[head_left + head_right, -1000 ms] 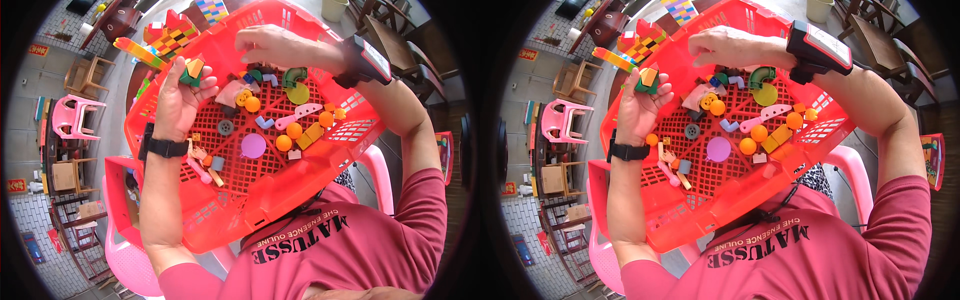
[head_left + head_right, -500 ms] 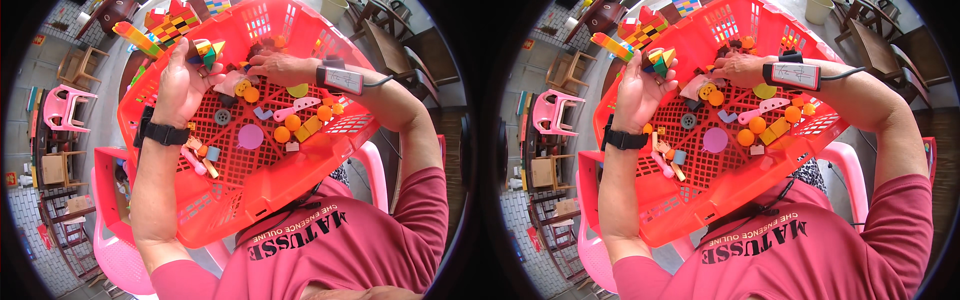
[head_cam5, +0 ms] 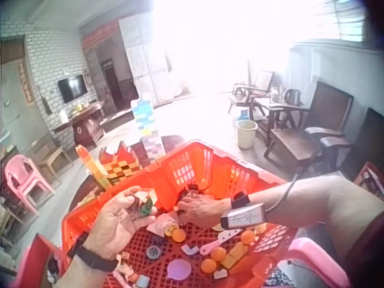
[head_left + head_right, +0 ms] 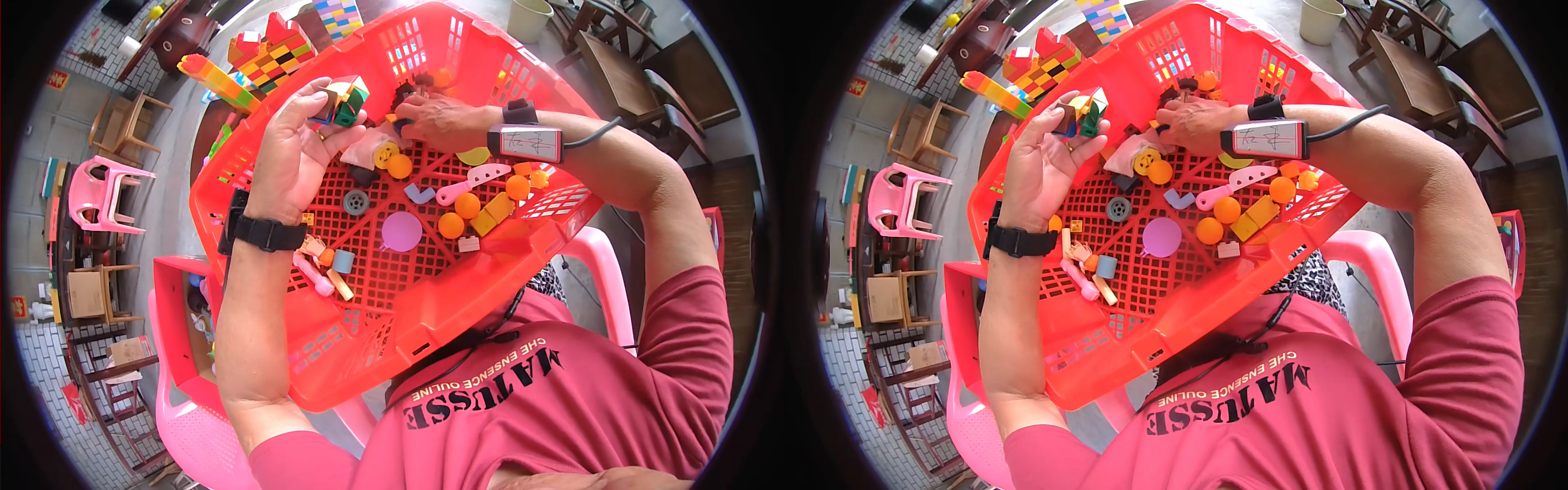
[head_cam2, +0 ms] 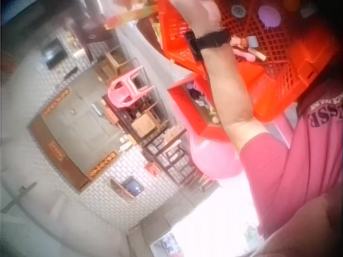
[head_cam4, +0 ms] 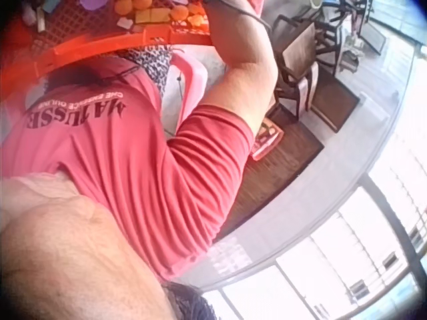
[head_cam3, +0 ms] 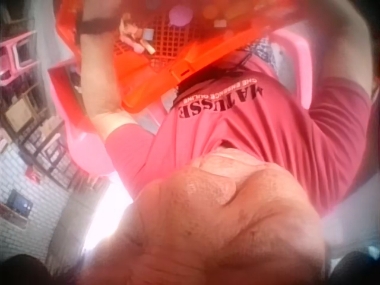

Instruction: The person is assembling various colorful plastic and wooden blocks from a red basket.

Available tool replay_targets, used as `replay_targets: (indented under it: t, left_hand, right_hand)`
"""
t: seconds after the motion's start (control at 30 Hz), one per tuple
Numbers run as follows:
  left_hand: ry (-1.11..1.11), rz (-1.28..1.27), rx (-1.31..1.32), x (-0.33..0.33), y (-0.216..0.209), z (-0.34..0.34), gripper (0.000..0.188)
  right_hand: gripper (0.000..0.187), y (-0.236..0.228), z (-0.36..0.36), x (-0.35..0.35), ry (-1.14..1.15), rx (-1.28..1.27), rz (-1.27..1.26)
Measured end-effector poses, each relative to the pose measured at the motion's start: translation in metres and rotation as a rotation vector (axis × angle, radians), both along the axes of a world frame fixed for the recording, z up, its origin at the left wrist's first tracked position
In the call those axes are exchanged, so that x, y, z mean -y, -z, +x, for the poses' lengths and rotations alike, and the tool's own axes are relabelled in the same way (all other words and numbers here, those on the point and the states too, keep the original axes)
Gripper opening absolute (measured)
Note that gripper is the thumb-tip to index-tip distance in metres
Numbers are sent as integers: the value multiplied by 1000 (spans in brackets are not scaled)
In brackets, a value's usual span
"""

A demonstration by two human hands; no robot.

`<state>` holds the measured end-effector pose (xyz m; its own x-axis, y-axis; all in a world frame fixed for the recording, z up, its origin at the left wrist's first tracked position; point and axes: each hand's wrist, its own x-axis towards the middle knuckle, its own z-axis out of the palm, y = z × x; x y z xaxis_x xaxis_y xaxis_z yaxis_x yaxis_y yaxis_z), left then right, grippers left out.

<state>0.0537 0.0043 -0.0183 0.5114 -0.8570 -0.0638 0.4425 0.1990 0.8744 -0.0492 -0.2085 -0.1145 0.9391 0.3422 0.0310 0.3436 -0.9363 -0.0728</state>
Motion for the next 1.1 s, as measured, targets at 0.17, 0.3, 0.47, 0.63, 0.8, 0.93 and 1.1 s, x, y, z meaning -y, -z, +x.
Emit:
replay_targets:
  t: [0.17, 0.3, 0.47, 0.63, 0.8, 0.93, 1.1]
  left_hand:
    - [-16, 14, -11, 1, -1, 0, 32]
    - [1, 9, -30, -1, 3, 4, 37]
    - [-4, 34, -49, -2, 8, 8, 42]
    - [-11, 54, -72, 1, 8, 7, 44]
    - [-119, 50, -55, -2, 10, 8, 40]
    - [-257, 23, 67, -4, 5, 4, 35]
    - [-148, 40, 175, 2, -2, -8, 36]
  right_hand:
    - [23, -17, -4, 0, 62, -29, -16]
    - [20, -9, -3, 0, 47, 28, 68]
    - [24, -7, 0, 2, 57, -29, -43]
    - [46, -29, 4, 1, 186, -247, 68]
    - [44, -71, 6, 3, 230, -211, 623]
    - [45, -115, -11, -6, 341, -245, 1258]
    - [42, -111, -8, -5, 279, -320, 1676]
